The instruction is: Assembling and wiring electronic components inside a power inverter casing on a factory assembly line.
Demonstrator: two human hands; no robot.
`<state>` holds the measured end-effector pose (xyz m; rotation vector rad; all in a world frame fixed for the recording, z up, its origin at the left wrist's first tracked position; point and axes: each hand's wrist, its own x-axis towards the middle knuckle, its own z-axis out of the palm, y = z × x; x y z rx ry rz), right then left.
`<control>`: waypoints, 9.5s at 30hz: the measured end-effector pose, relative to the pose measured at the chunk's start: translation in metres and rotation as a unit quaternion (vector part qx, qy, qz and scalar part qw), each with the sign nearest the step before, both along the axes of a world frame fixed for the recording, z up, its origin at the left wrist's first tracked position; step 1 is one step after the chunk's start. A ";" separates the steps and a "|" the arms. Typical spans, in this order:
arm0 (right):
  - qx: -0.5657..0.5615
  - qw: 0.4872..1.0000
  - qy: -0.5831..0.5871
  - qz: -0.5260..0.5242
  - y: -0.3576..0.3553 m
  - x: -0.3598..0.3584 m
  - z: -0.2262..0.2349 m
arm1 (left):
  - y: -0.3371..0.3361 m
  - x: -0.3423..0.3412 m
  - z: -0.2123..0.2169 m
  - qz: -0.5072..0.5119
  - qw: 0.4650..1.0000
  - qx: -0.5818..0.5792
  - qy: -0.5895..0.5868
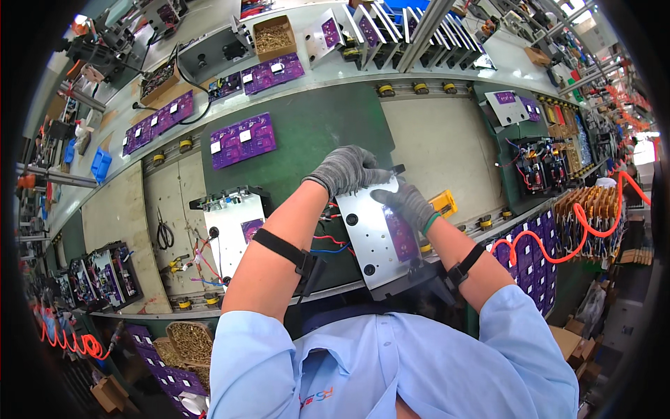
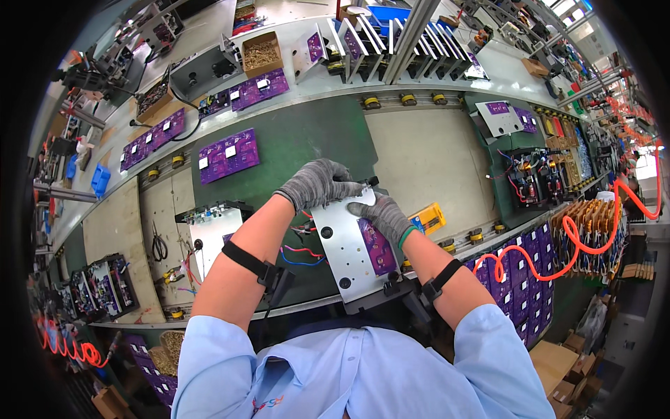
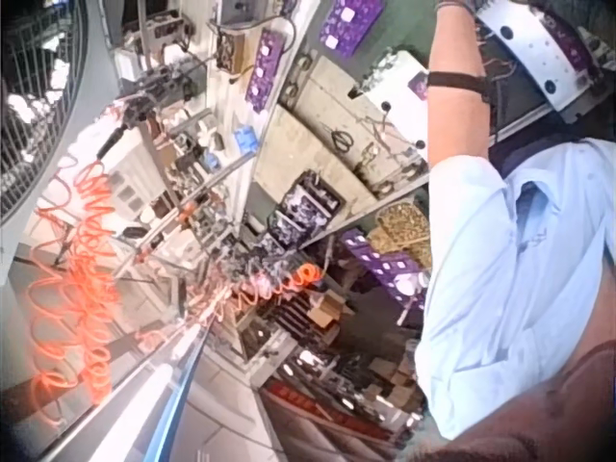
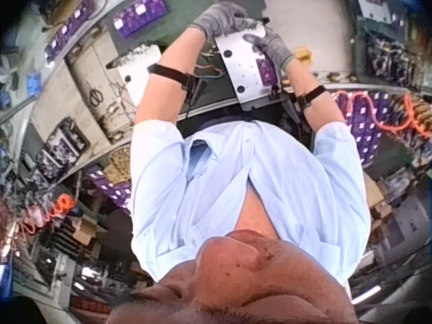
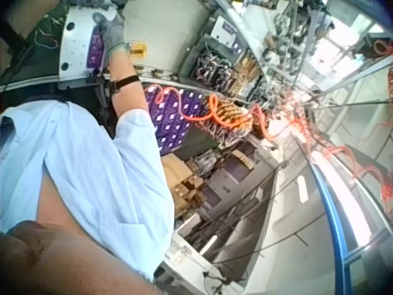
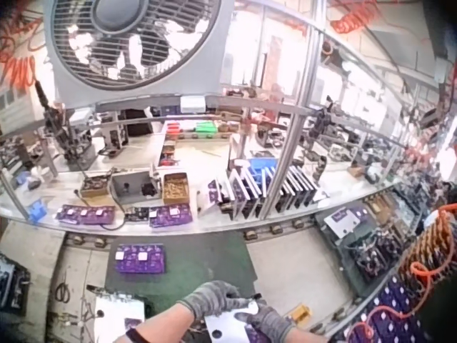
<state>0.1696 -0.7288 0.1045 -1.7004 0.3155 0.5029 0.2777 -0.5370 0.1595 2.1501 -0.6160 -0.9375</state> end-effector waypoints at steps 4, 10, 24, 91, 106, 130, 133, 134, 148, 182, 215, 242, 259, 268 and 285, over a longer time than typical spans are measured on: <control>0.037 0.994 0.077 -0.071 -0.004 -0.005 0.000 | 0.000 -0.003 -0.002 -0.002 1.000 0.012 -0.012; 0.048 0.993 0.027 -0.107 -0.018 -0.029 0.012 | -0.001 -0.008 0.006 0.042 0.998 -0.028 0.022; -0.080 0.994 -0.047 0.060 -0.056 -0.099 0.065 | 0.041 -0.034 0.017 0.121 0.967 -0.112 -0.192; -0.146 0.980 0.130 0.032 -0.039 -0.079 0.024 | 0.072 -0.265 -0.033 0.071 0.956 -0.049 -0.282; -0.390 0.790 -0.297 0.368 0.103 -0.080 0.086 | 0.101 -0.229 -0.138 0.413 0.707 -0.386 0.425; -0.489 0.588 -0.444 0.467 0.125 -0.050 0.031 | 0.067 -0.219 -0.146 0.440 0.650 -0.496 0.372; -0.510 0.601 -0.402 0.466 0.129 -0.052 0.032 | 0.070 -0.230 -0.150 0.459 0.658 -0.506 0.317; -0.497 0.600 -0.417 0.468 0.131 -0.054 0.035 | 0.070 -0.234 -0.151 0.471 0.648 -0.497 0.332; -0.630 0.383 -0.210 0.642 0.168 -0.071 0.040 | 0.086 -0.277 -0.136 0.582 0.637 -0.442 0.245; -0.375 0.645 -0.448 0.493 0.133 -0.040 0.040 | 0.075 -0.310 -0.150 0.514 0.537 -0.580 0.333; -0.084 0.922 0.029 0.377 0.081 -0.054 0.061 | 0.075 -0.214 -0.118 0.277 0.865 -0.417 0.048; -0.635 0.363 -0.320 0.602 0.202 -0.012 0.042 | 0.062 -0.322 -0.101 0.447 0.772 -0.451 0.030; -0.409 0.654 -0.415 0.482 0.125 -0.094 0.095 | 0.065 -0.279 -0.086 0.284 0.932 -0.222 -0.032; -0.396 0.801 -0.292 0.341 0.092 -0.110 0.090 | 0.073 -0.268 -0.032 0.265 0.946 -0.177 -0.060; -0.045 0.991 0.030 0.126 0.081 -0.089 0.089 | 0.074 -0.245 -0.018 0.240 0.948 -0.149 -0.150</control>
